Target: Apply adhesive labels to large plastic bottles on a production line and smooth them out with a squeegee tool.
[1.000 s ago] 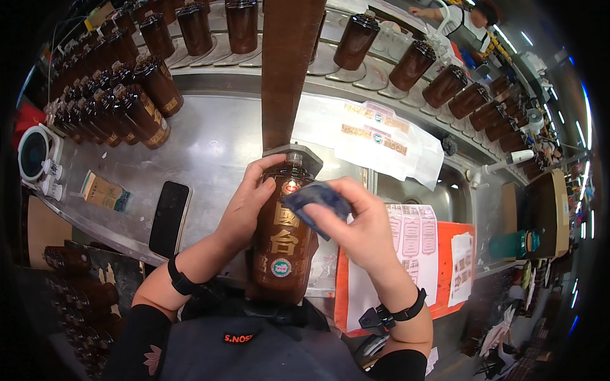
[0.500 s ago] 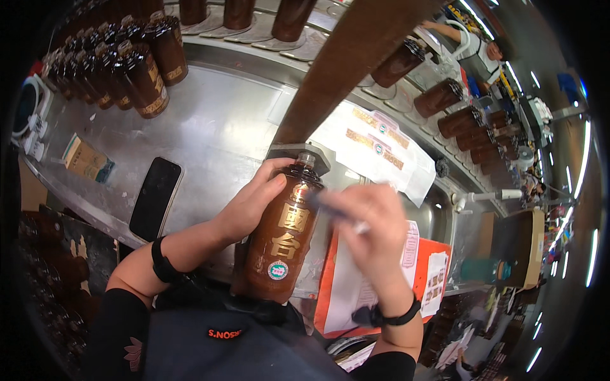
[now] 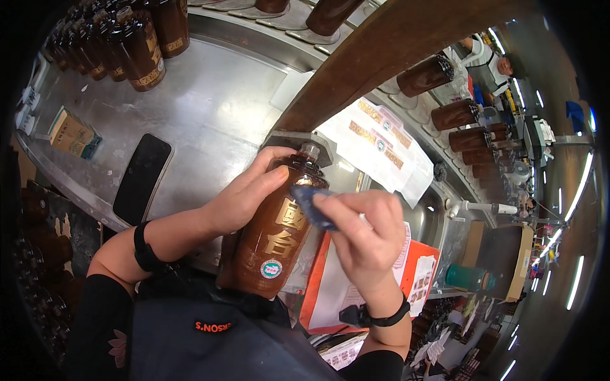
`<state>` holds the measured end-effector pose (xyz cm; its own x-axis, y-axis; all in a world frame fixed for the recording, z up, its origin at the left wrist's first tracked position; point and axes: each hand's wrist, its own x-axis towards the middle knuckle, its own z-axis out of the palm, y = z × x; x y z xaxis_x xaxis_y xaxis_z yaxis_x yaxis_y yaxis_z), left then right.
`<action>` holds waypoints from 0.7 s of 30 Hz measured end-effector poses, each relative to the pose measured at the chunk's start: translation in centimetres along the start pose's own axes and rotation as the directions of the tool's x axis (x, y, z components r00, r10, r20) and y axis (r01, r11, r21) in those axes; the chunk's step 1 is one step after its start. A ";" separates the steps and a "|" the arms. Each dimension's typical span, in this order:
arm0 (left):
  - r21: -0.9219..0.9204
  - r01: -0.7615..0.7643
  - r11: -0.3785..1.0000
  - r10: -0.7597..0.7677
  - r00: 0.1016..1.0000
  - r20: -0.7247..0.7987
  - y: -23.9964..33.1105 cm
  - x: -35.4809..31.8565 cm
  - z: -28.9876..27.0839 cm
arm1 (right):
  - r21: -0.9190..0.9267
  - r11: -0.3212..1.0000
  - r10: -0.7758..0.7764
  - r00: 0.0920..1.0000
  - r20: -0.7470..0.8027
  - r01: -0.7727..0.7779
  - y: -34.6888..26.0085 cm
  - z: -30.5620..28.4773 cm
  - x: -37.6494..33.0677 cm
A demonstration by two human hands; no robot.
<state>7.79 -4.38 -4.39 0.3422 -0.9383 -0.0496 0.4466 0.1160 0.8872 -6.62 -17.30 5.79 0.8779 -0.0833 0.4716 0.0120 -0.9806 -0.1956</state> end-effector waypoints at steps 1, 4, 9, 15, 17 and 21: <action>-0.012 0.008 1.000 -0.008 1.000 0.008 0.1 0.1 0.1 | -0.001 1.000 -0.006 1.000 -0.008 0.006 0.1 0.0 0.0; -0.034 0.027 0.999 -0.026 0.999 0.022 0.3 -0.1 0.1 | 0.062 0.997 -0.037 0.999 0.034 0.035 -1.0 0.1 0.0; 0.056 -0.008 0.998 0.007 1.000 0.013 0.0 0.0 -0.1 | 0.123 0.991 -0.067 0.994 0.083 0.056 -1.9 -0.1 0.6; 0.005 0.086 0.996 -0.086 0.996 0.017 0.3 0.1 -0.2 | 0.164 0.963 0.211 0.977 0.028 -0.213 0.1 -0.9 0.3; 0.022 0.053 0.998 -0.054 0.998 0.012 0.0 0.1 -0.5 | 0.371 0.899 0.161 0.962 0.219 -0.234 -1.6 -0.6 0.1; 0.006 0.123 0.992 -0.123 0.992 -0.004 0.7 0.0 -0.1 | 0.056 0.892 0.452 0.887 -0.098 -0.448 0.4 -0.6 -0.3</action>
<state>8.18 -4.24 -3.84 0.2878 -0.9442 -0.1599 0.4803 -0.0021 0.8771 -7.18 -17.74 6.05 0.7372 -0.5343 0.4136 -0.3559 -0.8274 -0.4344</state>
